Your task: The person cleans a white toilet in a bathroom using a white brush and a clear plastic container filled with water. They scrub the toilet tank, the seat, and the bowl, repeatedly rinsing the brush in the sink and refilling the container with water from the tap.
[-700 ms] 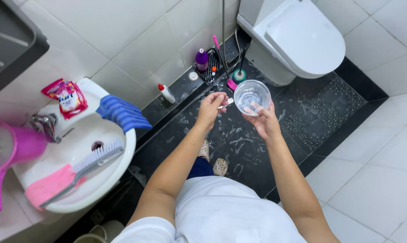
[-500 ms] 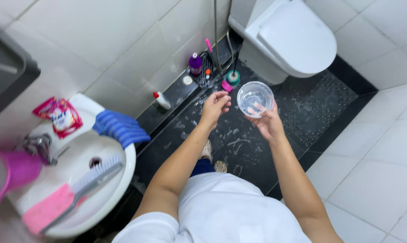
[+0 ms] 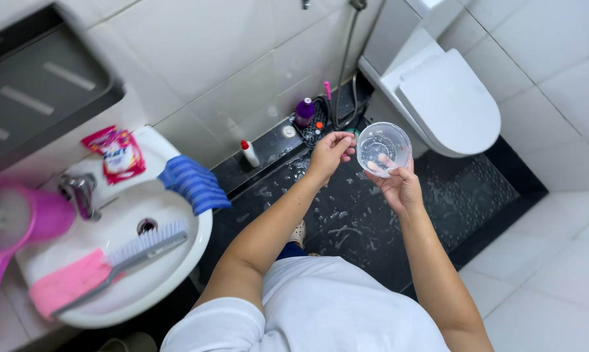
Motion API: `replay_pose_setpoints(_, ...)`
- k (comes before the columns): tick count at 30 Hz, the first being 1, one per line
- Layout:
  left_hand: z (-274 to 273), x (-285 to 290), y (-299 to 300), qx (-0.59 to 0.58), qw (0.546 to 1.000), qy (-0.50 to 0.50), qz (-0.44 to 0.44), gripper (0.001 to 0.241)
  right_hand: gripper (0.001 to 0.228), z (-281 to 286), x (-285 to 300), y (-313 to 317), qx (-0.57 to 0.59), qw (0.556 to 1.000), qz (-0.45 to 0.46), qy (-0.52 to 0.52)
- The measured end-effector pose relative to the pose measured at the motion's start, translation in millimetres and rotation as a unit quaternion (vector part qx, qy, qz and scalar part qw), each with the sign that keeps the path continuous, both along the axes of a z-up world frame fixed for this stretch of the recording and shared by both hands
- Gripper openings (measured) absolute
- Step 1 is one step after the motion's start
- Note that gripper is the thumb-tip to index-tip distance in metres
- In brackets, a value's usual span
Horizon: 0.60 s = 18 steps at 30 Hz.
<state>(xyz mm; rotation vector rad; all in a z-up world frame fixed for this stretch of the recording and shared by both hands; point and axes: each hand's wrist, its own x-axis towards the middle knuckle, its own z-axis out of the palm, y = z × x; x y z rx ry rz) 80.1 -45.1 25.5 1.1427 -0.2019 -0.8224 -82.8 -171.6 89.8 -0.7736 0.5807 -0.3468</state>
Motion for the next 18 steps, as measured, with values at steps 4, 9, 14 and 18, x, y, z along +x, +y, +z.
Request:
replay_pose_setpoints(4, 4, -4, 48, -0.024, 0.997, -0.023, 0.071, 0.023, 0.088, 0, 7, 17, -0.002, 0.997, 0.072, -0.026)
replay_pose_setpoints(9, 24, -32, 134, 0.005, 0.98, -0.032, 0.197, 0.025, 0.078, 6, 15, 62, 0.028, 0.989, 0.146, -0.011)
replay_pose_setpoints(14, 32, -70, 217, 0.021, 0.955, -0.052, 0.292, 0.023, 0.079, 7, 16, 124, 0.047, 0.973, 0.227, -0.017)
replay_pose_setpoints(18, 30, -84, 270, 0.031, 0.935, -0.053, 0.35, 0.022, 0.08, 15, 15, 175, 0.065, 0.959, 0.276, -0.013)
